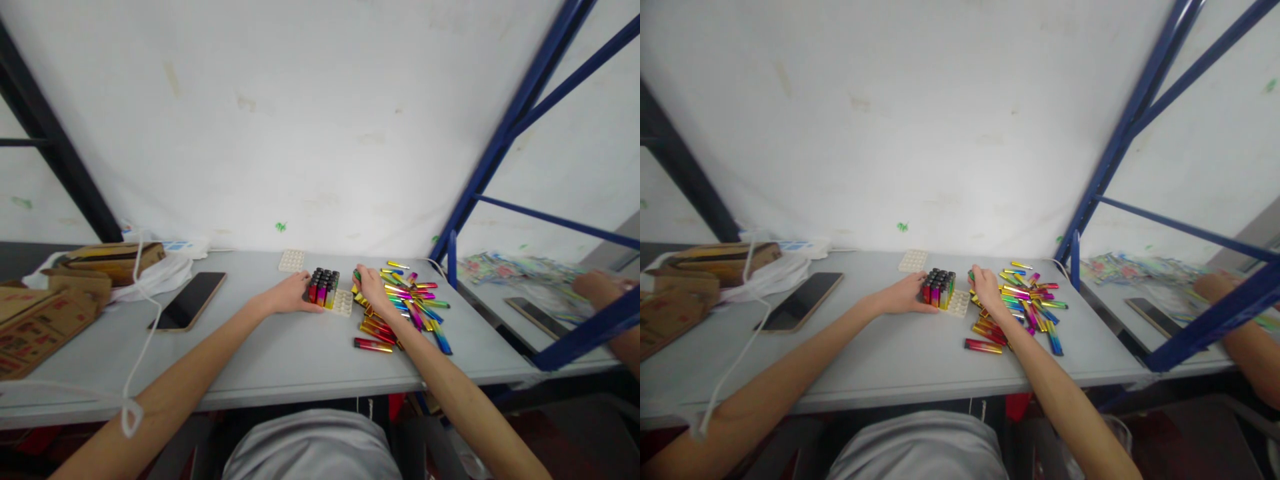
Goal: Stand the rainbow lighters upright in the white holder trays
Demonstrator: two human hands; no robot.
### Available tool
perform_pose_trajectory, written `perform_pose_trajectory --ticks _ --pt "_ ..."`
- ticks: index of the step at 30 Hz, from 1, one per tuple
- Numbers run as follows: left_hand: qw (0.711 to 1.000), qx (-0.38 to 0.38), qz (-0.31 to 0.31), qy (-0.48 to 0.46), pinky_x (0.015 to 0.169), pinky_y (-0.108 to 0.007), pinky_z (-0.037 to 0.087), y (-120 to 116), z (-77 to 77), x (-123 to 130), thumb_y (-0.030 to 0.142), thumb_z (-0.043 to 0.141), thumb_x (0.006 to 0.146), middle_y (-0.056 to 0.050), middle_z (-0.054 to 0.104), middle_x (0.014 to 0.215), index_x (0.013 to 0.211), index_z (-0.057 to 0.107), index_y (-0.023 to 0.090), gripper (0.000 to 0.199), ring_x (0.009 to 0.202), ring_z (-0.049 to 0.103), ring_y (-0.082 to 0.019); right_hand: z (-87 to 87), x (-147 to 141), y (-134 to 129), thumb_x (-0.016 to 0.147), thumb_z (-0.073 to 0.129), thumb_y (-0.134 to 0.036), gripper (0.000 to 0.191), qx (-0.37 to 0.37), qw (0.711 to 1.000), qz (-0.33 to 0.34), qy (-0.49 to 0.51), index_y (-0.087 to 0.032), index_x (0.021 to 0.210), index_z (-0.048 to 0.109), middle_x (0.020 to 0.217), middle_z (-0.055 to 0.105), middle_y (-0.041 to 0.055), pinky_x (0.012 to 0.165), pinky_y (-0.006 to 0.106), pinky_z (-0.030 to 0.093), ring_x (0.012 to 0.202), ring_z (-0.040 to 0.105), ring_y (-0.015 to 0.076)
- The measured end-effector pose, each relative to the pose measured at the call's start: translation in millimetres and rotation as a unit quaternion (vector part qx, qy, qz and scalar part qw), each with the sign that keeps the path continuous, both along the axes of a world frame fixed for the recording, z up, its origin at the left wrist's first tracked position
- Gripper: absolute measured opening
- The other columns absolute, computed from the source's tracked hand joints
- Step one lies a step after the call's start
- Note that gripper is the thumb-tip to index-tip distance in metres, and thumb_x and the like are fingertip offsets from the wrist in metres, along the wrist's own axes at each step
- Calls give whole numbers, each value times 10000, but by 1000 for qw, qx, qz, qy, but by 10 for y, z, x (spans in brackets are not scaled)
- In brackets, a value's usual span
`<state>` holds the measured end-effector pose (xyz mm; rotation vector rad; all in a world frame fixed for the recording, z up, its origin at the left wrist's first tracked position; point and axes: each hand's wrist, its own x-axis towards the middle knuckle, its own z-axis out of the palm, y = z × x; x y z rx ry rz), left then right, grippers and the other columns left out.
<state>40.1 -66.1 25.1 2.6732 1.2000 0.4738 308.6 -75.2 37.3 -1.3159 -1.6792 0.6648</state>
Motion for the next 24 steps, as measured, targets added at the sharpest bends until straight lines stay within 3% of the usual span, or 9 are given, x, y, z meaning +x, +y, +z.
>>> perform_pose_trajectory --ticks 3,7,10,14,19,24 --pt "1000 0 -2 0 1014 -445 526 -8 12 3 803 735 755 -143 661 1154 1049 699 181 688 1094 640 -344 -8 -10 7 1012 274 -742 699 -12 999 1 41 -241 586 512 480 418 -22 522 299 371 476 472 162" --pt "1000 -1 -8 -1 998 -438 530 -12 28 7 778 749 763 -137 664 1138 1037 702 189 651 1075 642 -337 -8 -3 0 975 275 -838 755 -10 996 42 74 -206 909 682 577 502 -34 505 281 402 497 508 156" --pt "1000 0 -15 -5 1015 -433 519 -10 25 7 756 750 778 -134 669 1155 1052 709 192 629 1092 642 -335 -12 6 -14 981 333 -803 687 7 996 66 56 -211 1066 670 711 606 -18 571 283 466 571 571 157" --pt "1000 5 -17 -8 1018 -432 516 -9 19 4 758 750 780 -134 681 1170 1095 711 194 647 1091 639 -331 -21 12 -37 982 492 -685 488 50 996 79 -8 -220 1022 634 842 740 26 757 315 528 770 688 194" --pt "1000 1 -13 0 1025 -430 514 -17 34 13 748 755 784 -147 678 1184 1148 714 177 678 1116 633 -337 -28 23 -47 1001 505 -567 362 69 994 61 -62 -231 1112 584 785 758 13 685 318 490 684 673 208" --pt "1000 6 -20 2 1027 -444 512 -6 22 14 745 754 791 -145 692 1161 1121 718 183 653 1098 633 -337 -47 21 -32 1001 524 -504 287 74 992 82 -65 -241 1112 546 836 758 18 685 318 519 712 701 210"
